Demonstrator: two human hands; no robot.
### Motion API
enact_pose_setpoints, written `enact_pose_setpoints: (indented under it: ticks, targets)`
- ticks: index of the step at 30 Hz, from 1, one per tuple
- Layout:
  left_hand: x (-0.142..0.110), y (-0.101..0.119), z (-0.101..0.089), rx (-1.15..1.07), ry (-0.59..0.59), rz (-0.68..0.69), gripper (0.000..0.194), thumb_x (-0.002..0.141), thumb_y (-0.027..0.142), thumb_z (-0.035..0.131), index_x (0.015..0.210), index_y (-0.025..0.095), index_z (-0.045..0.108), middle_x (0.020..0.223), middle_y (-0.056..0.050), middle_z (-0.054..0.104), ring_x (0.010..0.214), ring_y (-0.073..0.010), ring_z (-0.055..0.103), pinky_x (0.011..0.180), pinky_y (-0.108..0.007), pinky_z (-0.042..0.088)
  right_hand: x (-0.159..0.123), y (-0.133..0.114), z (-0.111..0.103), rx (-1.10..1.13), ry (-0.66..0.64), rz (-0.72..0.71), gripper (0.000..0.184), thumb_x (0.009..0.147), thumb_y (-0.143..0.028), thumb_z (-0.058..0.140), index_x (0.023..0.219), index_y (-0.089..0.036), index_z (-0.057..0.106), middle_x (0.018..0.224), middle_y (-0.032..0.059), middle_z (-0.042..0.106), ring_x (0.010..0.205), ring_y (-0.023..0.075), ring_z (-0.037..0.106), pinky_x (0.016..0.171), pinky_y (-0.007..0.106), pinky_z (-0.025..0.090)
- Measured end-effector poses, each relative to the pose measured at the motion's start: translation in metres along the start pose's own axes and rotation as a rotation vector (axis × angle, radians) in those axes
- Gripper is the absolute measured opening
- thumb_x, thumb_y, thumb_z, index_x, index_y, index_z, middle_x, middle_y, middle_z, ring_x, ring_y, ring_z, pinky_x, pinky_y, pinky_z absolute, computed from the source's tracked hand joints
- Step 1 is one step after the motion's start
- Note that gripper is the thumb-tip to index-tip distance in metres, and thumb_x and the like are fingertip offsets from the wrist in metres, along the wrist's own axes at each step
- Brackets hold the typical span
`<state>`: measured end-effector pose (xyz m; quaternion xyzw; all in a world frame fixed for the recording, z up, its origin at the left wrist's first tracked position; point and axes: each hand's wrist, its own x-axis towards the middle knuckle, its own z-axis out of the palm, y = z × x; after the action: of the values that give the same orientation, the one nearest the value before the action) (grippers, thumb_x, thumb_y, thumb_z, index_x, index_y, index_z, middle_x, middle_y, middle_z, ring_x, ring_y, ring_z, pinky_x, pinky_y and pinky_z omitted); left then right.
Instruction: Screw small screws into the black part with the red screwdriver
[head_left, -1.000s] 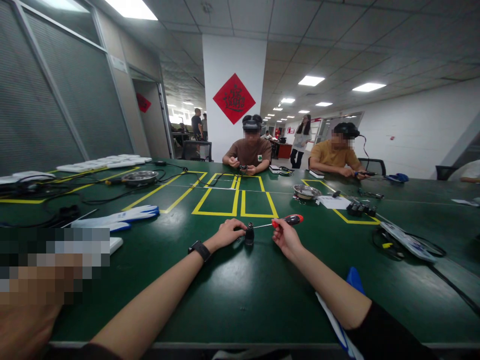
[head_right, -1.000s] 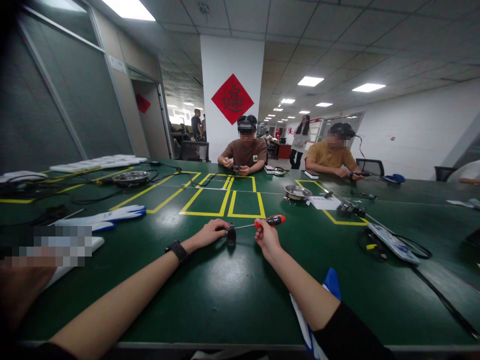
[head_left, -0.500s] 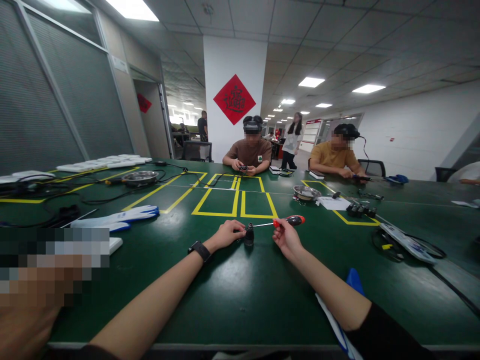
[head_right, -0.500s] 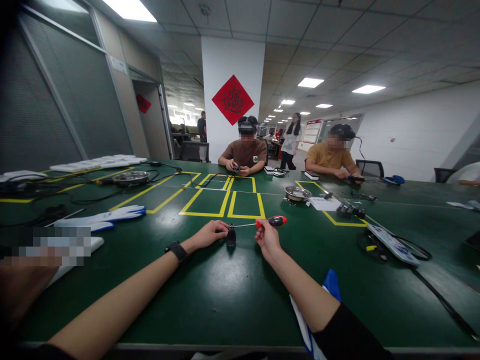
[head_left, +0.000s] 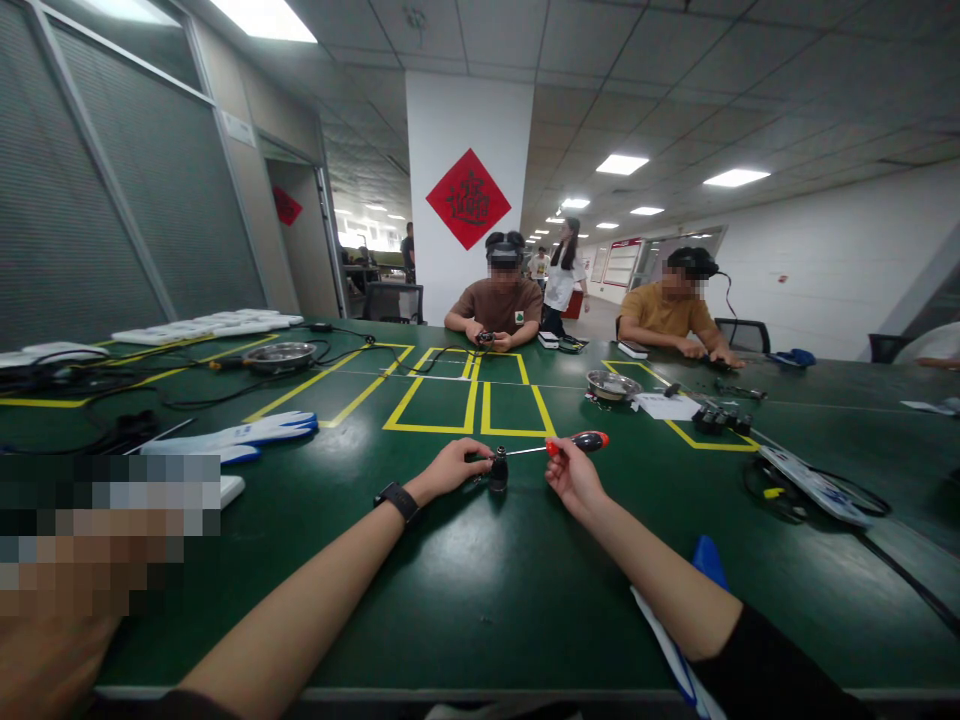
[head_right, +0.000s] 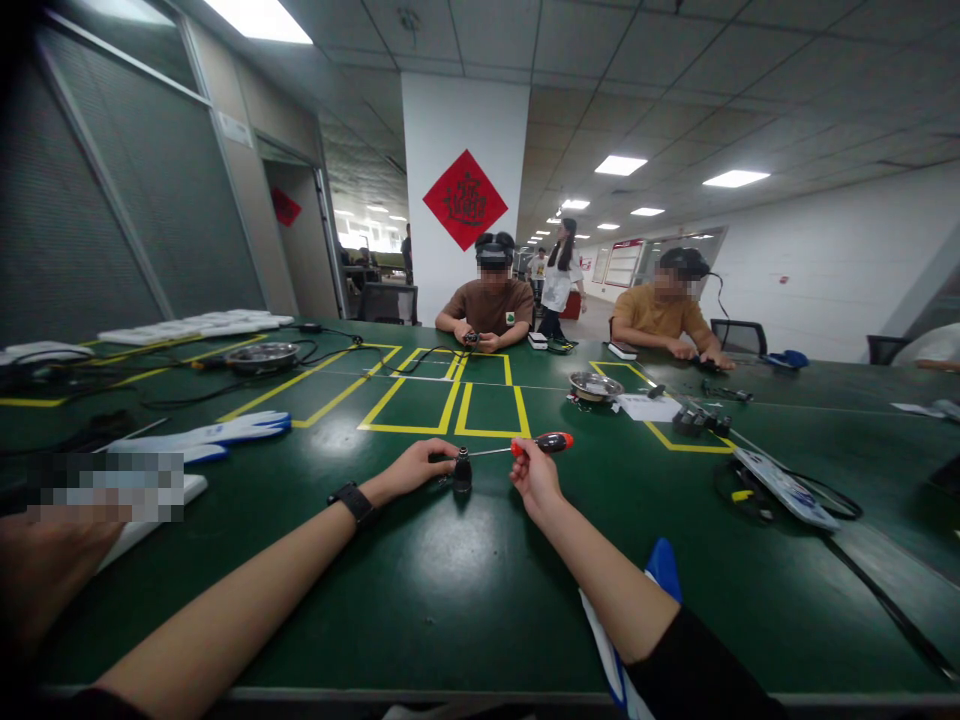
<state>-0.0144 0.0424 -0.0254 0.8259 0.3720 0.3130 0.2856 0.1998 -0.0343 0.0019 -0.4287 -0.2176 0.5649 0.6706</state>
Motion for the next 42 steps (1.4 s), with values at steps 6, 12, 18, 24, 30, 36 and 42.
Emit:
enact_pose_setpoints:
  ticks: [6,12,18,24,30,36,42]
  targets:
    - [-0.001,0.004,-0.001,-0.044,0.013,0.038,0.025,0.078,0.038,0.058,0.087,0.018,0.071,0.098,-0.006,0.068,0.092,-0.02,0.061,0.088,-0.032,0.046,-0.001,-0.001,0.001,-0.01,-0.007,-0.013,0.013,0.071,-0.024,0.067,0.067,-0.016,0.057,0.045,-0.0071,0.046,0.038,0.0045,0.042,0.039,0.017,0.038]
    - [0.0,0.005,-0.001,-0.081,0.077,-0.029,0.03,0.085,0.036,0.045,0.087,0.019,0.069,0.095,-0.005,0.069,0.093,-0.0199,0.06,0.089,-0.033,0.045,-0.002,-0.002,0.001,-0.183,-0.077,-0.171,0.028,0.071,-0.035,0.067,0.095,-0.022,0.059,0.063,-0.002,0.063,0.044,0.0068,0.049,0.044,0.018,0.039]
    - [0.0,0.007,-0.003,-0.043,0.203,-0.068,0.035,0.087,0.034,0.037,0.083,0.018,0.067,0.09,-0.004,0.068,0.09,-0.0196,0.06,0.085,-0.033,0.045,-0.002,-0.003,-0.004,-0.901,-0.315,-0.609,0.015,0.072,-0.017,0.061,0.086,-0.021,0.061,0.081,0.0003,0.057,0.069,0.0134,0.055,0.06,0.024,0.042]
    - [-0.007,0.03,-0.008,0.013,0.402,0.056,0.032,0.087,0.04,0.042,0.089,0.018,0.065,0.093,-0.004,0.065,0.09,-0.0184,0.058,0.085,-0.029,0.043,-0.004,0.001,-0.006,-1.49,-0.487,-0.736,0.029,0.073,-0.001,0.051,0.086,-0.023,0.064,0.09,0.0019,0.05,0.074,0.0123,0.051,0.066,0.023,0.037]
    - [-0.021,0.054,-0.009,0.064,0.468,0.12,0.037,0.094,0.038,0.027,0.089,0.017,0.057,0.076,-0.003,0.06,0.075,-0.0154,0.056,0.073,-0.026,0.044,0.0,0.004,-0.009,-1.611,-0.476,-0.747,0.035,0.077,-0.002,0.049,0.093,-0.028,0.066,0.09,0.0038,0.055,0.084,0.0166,0.052,0.068,0.024,0.037]
    - [-0.028,0.058,-0.003,0.413,0.268,0.384,0.035,0.094,0.031,0.026,0.087,0.018,0.058,0.085,-0.008,0.061,0.082,-0.0187,0.055,0.08,-0.033,0.041,-0.022,-0.011,0.008,-1.185,-0.431,-0.914,0.028,0.084,-0.021,0.053,0.11,-0.029,0.06,0.097,0.0046,0.059,0.086,0.0186,0.054,0.082,0.031,0.041]
    - [-0.029,0.059,0.005,0.561,0.12,0.47,0.039,0.094,0.029,0.02,0.086,0.017,0.057,0.081,-0.009,0.059,0.079,-0.0198,0.053,0.077,-0.034,0.04,-0.044,-0.008,0.022,-0.937,-0.58,-0.897,0.012,0.082,-0.027,0.057,0.09,-0.026,0.067,0.083,0.0034,0.06,0.079,0.0183,0.053,0.076,0.03,0.042]
